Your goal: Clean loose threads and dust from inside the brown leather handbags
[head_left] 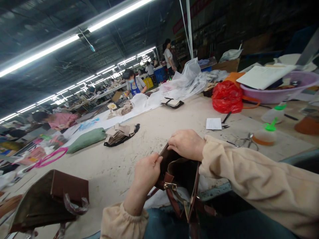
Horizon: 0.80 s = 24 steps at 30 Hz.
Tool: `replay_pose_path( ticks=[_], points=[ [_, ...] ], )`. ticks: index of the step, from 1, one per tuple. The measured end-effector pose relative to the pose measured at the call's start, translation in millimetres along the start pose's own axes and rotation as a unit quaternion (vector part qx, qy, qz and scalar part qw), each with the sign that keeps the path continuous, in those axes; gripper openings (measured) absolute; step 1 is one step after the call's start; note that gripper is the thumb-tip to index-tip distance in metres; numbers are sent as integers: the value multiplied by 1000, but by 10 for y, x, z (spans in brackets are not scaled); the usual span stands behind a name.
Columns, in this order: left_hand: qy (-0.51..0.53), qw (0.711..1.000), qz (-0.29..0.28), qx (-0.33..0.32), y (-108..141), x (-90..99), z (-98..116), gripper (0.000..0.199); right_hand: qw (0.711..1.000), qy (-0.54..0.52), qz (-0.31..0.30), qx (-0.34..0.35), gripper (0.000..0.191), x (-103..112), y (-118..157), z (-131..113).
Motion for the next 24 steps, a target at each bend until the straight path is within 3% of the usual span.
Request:
replay_pose_path(
  ticks=[24],
  points=[
    [26,999,-30,-16,-17,-24,42,30,999,0,-27,-28,27,-59,-64,58]
  ],
)
Point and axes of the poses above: each hand's wrist, its own y-axis away from the middle knuckle, its own x-axis out of the back of the hand, z = x × y, the point moved 10 cm from there along -y, towards the middle knuckle, and after that the axes turned 15 degrees about z, right-handed, at the moved point
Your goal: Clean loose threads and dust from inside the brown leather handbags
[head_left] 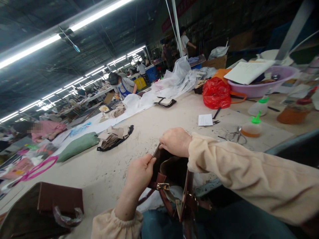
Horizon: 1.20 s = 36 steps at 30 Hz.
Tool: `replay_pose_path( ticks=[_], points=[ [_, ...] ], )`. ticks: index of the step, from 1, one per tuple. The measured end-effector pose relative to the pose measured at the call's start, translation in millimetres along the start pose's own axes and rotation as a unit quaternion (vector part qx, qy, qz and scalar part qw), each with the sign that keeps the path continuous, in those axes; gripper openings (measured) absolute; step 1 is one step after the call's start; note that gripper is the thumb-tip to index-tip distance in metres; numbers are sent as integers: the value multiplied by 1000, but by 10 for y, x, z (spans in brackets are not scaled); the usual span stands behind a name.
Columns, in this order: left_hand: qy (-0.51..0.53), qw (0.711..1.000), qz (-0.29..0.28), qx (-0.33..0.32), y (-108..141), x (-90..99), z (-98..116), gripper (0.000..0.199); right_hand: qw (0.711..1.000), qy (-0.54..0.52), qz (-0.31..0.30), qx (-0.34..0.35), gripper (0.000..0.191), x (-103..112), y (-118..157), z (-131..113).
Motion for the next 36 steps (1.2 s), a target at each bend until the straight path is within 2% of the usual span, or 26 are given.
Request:
replay_pose_path(
  ticks=[4,9,15,18,20,22,25,29,34,36],
  points=[
    [-7,1000,-9,3,-15,0,-9,30,1000,-4,2,-1,26,-18,1,22],
    [-3,1000,-23,1,-35,-18,-16,29,999,-19,38,12,21,28,-6,17],
    [-8,999,-42,-1,-33,-43,-38,30,998,-14,-4,68,19,2,-33,-94],
    [-15,995,-93,-13,-22,-13,4,25,997,-17,-17,72,20,-11,-52,-99],
    [15,989,-139,-38,-24,4,112,17,997,-19,-21,75,20,-21,-62,-105],
    [55,985,-155,-59,-82,32,241,20,996,-18,-16,80,20,-19,-75,-117],
    [52,990,-116,-56,-269,13,330,21,997,-13,-17,76,21,-24,-92,-113],
    [-15,998,-56,-40,-445,-124,302,26,998,-3,-29,48,21,-15,-71,-10],
    [-28,999,-25,-16,-458,-142,214,31,1000,21,-3,23,27,117,5,198],
    [-19,999,-29,-10,-445,-134,210,32,999,33,-5,15,20,124,30,260]
  ],
)
Point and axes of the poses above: each hand's wrist, its own y-axis away from the middle knuckle, its own x-axis out of the back of the hand, z = x × y, the point moved 10 cm from there along -y, towards the middle knuckle, and after that the axes turned 15 degrees about z, right-handed, at the moved point
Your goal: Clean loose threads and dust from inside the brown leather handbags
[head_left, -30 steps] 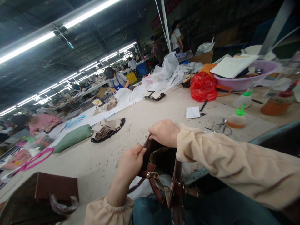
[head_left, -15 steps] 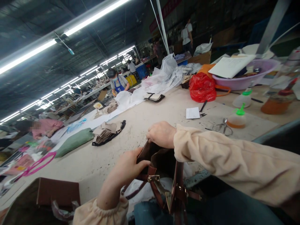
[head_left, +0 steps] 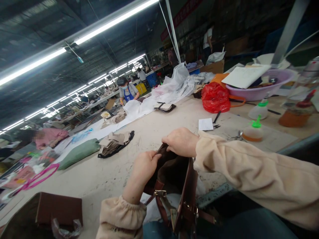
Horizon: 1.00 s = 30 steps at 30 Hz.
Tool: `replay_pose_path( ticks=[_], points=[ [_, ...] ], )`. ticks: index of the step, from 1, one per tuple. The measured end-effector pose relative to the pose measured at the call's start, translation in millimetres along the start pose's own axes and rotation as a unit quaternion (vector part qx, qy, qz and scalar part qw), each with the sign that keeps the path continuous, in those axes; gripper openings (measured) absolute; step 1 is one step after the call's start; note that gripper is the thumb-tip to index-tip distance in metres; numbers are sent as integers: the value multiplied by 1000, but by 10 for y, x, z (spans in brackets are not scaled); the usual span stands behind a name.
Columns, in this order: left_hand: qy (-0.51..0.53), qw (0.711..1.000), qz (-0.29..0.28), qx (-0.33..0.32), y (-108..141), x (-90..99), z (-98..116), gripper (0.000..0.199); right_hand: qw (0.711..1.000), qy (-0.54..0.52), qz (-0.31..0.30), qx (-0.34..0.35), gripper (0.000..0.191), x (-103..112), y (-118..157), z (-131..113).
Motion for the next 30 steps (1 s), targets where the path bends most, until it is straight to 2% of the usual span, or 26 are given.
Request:
replay_pose_path(
  ticks=[2,6,10,14,25,27,30],
  points=[
    [4,1000,2,3,4,13,8,31,1000,-3,11,-4,19,9,5,26],
    [10,1000,18,0,7,31,37,31,999,-17,36,-27,34,29,-18,52],
    [20,1000,12,2,23,15,50,31,998,-18,-3,-56,22,-17,-43,66],
    [18,1000,9,1,33,27,70,31,997,-22,-36,-68,22,-62,-62,66],
    [17,1000,-9,11,9,-17,46,30,995,-27,-45,-85,21,-113,-100,136],
    [33,999,-26,6,22,-28,46,28,995,-27,-48,-85,20,-119,-105,141],
    [126,989,-81,-13,59,-73,122,23,995,-28,-43,-84,20,-117,-108,152]
  ],
)
Point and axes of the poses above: each hand's wrist, its own y-axis away from the middle knuckle, its own x-axis out of the back of the hand, z = x × y, the point moved 10 cm from there along -y, towards the middle knuckle, and after that the axes turned 15 degrees about z, right-handed, at the moved point
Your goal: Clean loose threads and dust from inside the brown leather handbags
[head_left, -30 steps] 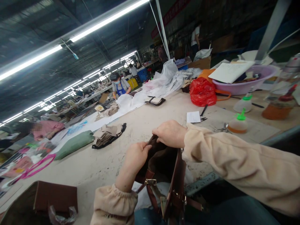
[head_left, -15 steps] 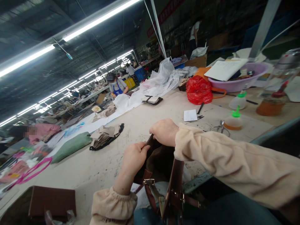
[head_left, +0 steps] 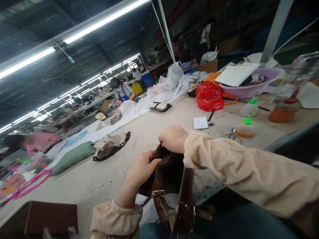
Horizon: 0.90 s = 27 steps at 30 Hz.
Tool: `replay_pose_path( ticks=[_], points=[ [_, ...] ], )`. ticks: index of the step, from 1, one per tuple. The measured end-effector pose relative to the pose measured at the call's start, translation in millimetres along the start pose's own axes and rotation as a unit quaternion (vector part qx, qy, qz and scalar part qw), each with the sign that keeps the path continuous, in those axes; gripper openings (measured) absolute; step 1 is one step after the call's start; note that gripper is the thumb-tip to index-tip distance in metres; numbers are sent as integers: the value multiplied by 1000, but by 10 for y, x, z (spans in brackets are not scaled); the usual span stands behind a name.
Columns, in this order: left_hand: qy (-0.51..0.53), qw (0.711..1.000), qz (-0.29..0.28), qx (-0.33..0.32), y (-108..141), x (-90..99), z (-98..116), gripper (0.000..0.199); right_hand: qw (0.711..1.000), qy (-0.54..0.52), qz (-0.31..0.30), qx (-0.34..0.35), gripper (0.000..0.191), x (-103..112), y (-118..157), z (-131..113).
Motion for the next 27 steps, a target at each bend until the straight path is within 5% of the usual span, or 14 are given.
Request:
replay_pose_path(
  ticks=[3,10,15,21,27],
  points=[
    [34,999,-6,-24,-56,-2,96,28,1000,1,6,5,21,0,-7,-7],
    [-115,988,98,-27,-338,14,145,32,1000,2,11,3,22,-13,-5,20],
    [-173,976,129,-21,-347,31,109,30,993,-68,90,14,37,175,170,56],
    [-172,977,122,-3,-374,21,107,30,956,-167,224,-93,47,377,680,403],
    [-122,988,93,-19,-405,24,117,31,896,-300,283,-168,33,124,1440,544]
  ],
)
Point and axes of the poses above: each hand's wrist, its own y-axis away from the middle knuckle, its own x-axis out of the back of the hand, z = x × y, the point moved 10 cm from there along -y, towards the middle knuckle, and after that the axes turned 15 degrees about z, right-handed, at the moved point
